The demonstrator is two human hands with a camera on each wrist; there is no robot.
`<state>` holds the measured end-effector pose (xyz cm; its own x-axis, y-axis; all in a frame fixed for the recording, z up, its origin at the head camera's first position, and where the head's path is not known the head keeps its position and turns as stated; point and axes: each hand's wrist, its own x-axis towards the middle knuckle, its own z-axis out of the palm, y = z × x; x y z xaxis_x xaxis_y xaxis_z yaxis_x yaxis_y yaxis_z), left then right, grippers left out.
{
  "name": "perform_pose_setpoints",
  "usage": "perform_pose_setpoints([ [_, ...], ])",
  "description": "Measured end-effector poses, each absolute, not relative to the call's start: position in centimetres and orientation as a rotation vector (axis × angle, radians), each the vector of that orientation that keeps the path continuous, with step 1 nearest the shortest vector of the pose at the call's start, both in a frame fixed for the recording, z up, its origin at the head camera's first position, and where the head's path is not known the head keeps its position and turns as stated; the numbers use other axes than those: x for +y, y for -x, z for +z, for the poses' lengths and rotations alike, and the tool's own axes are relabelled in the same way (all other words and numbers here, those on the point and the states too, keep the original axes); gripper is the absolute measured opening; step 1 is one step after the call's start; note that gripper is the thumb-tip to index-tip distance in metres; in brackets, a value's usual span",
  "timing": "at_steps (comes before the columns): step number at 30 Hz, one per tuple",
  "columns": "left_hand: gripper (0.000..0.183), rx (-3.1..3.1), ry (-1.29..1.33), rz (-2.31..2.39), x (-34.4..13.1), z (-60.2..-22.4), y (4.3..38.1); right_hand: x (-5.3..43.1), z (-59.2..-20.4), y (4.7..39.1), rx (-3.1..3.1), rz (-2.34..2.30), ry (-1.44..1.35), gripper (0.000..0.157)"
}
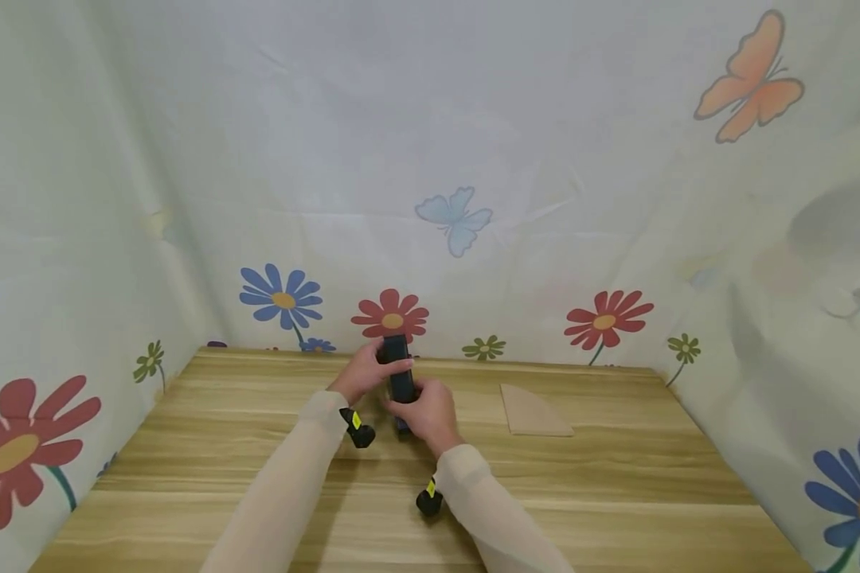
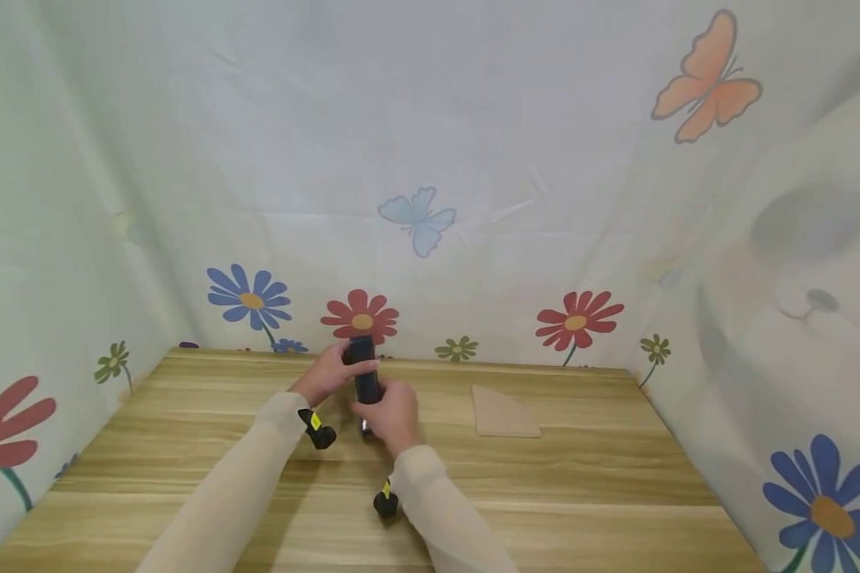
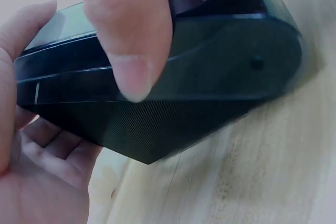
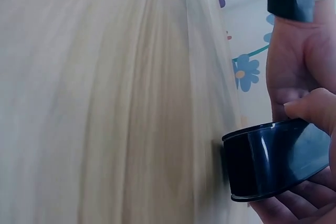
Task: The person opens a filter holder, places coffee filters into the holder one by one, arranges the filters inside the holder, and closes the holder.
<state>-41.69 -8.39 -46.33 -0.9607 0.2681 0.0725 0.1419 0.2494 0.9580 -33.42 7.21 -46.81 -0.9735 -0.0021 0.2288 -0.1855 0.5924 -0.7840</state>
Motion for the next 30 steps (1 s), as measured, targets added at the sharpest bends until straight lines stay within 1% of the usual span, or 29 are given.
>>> perform_pose_setpoints([
  [5,0.074,2.42,-0.411,1.786,-8.6,-46.1,41.1,8.1,-46.2,32.8,-2.647,1.307,-0.184,0.036],
  [12,0.069,2.474,-0.481,1.709,-8.8,-45.2,39.0,9.8,-45.4,31.7,-2.665,1.332,-0.199,0.032],
  [17,0.077,2.499,-0.479,1.654,-9.2,-45.8,37.6,10.8,-45.4,30.9,-2.691,1.307,-0.267,0.03],
  [19,0.079,2.489,-0.511,1.644,-9.3,-46.1,37.1,11.3,-45.3,30.6,-2.7,1.299,-0.289,0.03],
  [22,0.076,2.464,-0.583,1.637,-9.5,-46.2,36.3,12.0,-45.3,30.3,-2.703,1.299,-0.331,0.031],
  [27,0.074,2.382,-0.71,1.647,-9.7,-46.2,35.2,13.7,-45.3,30.2,-2.737,1.34,-0.403,0.038],
  [30,0.074,2.341,-0.762,1.638,-9.7,-46.3,34.7,14.7,-45.3,30.2,-2.765,1.382,-0.442,0.039],
])
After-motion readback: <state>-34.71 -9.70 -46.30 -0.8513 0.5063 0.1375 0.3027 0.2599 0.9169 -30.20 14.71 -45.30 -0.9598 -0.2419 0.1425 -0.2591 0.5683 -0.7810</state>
